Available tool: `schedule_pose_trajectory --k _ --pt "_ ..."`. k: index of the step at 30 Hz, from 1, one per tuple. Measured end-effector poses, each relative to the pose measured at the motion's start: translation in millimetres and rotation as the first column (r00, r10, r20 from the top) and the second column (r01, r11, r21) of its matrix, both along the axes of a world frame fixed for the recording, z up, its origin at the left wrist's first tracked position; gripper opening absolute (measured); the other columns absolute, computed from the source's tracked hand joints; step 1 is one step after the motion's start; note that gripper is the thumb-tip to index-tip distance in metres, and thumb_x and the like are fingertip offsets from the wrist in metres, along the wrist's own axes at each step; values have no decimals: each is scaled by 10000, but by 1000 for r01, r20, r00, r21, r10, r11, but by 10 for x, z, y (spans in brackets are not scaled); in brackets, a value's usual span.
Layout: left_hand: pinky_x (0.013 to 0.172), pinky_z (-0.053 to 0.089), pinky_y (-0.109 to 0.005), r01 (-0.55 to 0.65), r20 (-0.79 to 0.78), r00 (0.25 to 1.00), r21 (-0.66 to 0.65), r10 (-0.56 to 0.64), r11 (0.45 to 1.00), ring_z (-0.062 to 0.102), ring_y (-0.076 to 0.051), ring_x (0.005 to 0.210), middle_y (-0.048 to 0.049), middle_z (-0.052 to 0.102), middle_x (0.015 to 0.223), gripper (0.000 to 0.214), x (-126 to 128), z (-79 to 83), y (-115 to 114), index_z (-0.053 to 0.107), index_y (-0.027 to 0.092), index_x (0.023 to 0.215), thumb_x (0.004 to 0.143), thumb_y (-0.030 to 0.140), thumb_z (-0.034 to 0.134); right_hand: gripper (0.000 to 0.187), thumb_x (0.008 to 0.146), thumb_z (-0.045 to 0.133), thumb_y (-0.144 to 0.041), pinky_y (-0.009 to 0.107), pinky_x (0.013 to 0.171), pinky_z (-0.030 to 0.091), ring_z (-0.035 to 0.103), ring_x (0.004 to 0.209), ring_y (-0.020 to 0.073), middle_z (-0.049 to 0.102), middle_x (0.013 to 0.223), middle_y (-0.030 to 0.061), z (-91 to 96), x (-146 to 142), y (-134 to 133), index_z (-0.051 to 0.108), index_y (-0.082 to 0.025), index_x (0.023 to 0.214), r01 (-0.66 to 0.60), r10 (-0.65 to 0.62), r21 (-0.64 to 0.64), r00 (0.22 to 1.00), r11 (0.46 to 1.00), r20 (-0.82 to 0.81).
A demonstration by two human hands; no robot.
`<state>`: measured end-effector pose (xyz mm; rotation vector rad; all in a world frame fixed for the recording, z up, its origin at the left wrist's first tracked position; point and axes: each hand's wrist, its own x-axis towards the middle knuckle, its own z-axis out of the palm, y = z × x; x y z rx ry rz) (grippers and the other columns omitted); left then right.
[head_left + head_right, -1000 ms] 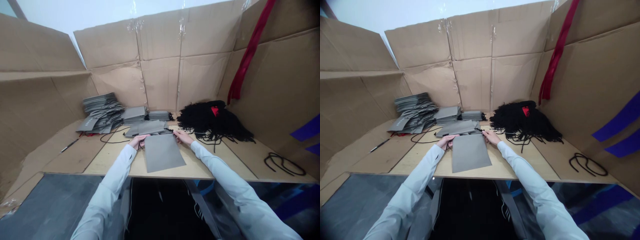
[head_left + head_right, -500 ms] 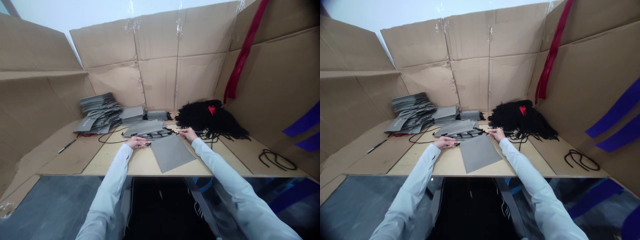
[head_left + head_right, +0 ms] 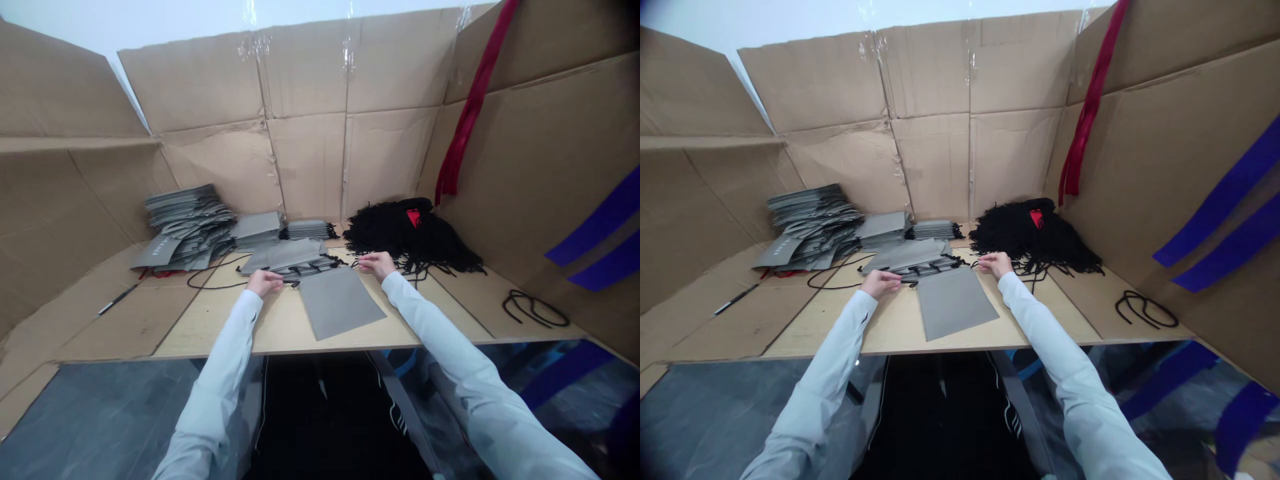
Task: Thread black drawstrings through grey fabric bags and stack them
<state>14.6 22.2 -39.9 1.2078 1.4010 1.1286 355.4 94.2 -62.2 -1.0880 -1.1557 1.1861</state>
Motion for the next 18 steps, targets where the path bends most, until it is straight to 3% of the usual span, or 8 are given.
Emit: schedule_pose_trajectory --k 4,9,18 --pt "568 491 -237 -79 39 996 4 79 997 576 -124 524 -70 619 558 366 -32 23 1 660 70 684 359 192 772 293 382 772 -160 203 474 511 578 490 123 616 549 52 24 16 -12 617 -90 620 -44 44 -22 999 999 -12" --pt "500 481 -223 -163 -37 986 43 164 986 559 -124 472 -63 596 494 323 -39 70 -37 660 65 628 365 216 770 353 352 784 -170 202 451 506 557 458 111 607 520 46 41 22 -32 631 -76 656 -78 78 -30 997 997 -11" --pt "576 510 -232 -170 217 960 -48 176 984 606 -153 563 -93 617 567 199 -35 96 -9 635 46 624 451 64 730 202 461 748 -95 188 508 537 602 521 138 626 573 83 141 42 -100 628 -65 621 -55 45 -121 995 991 -90"
